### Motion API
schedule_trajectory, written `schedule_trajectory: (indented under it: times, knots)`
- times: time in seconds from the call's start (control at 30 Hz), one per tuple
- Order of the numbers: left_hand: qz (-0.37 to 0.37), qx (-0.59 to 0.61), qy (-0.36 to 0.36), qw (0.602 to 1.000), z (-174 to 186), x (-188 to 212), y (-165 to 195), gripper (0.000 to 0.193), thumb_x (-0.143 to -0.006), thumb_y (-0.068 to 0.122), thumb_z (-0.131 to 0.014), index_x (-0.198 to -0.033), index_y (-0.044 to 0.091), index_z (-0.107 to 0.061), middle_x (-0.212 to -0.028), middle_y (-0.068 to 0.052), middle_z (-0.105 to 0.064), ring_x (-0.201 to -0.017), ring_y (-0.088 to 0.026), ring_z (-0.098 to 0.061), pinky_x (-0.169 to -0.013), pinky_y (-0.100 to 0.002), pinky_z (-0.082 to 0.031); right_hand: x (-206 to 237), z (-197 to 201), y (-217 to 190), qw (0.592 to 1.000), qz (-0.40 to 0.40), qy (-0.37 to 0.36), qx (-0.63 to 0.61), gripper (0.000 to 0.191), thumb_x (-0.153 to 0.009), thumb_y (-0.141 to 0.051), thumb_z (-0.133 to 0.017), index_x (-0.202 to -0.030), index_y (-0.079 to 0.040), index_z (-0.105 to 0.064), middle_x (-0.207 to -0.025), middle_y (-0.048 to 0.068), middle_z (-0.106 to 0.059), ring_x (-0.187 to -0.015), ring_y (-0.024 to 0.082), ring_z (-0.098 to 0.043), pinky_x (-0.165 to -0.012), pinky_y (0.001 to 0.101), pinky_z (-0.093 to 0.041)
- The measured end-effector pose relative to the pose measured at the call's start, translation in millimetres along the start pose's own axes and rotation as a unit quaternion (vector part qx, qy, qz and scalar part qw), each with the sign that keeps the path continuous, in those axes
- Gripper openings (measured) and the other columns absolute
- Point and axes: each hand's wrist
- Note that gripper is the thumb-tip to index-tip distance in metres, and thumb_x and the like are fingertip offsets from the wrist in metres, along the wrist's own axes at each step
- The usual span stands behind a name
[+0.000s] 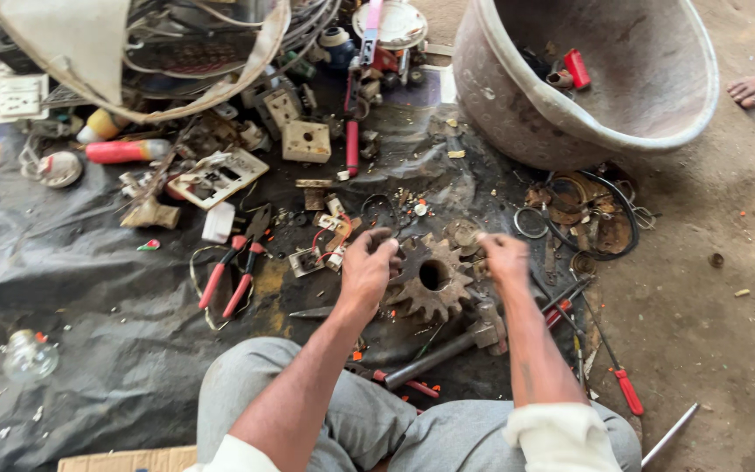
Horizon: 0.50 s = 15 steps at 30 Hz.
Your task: The person disassembles a mechanical gear assembly using a hammer and a punch-like tool while sitting on a floor covered with various discarded electronic and mechanical components.
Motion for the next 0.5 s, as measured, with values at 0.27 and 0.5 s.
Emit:
schedule_trajectory:
  times: [0.27,0.5]
  knots:
    - [-0.129,0.152,0.224,0.954,39,-38,41,0.02,-0.092,0.008,-0.067,-0.109,-0.003,-0.068,-0.083,-0.006,-0.068,-0.059,-0.013,-0.06,-0.05,-0.03,-0.048,214,-48,-42,0.872,0.424,-0.242,-0.028,0.018,-0.079,0.0,-0.071,-0.097,-0.004,-0.074,-0.083,0.005,-0.078,-0.073,0.013,-0.072,-0.068,0.0286,-0.061]
    - [-0.154,0.099,0.245,0.952,33,-13,39,0.021,-0.089,0.004,-0.07,-0.11,0.0,-0.07,-0.092,-0.004,-0.072,-0.071,-0.009,-0.066,-0.061,-0.026,-0.054,379,-164,-73,0.703,0.505,-0.501,-0.028,0.023,-0.095,-0.017,-0.074,-0.115,-0.005,-0.071,-0.101,0.012,-0.072,-0.089,0.027,-0.072,-0.079,0.0345,-0.059]
Point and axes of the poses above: each hand's wrist, its own x-axis away from the middle knuckle, its own z-axis out of the back of the hand, y = z × x
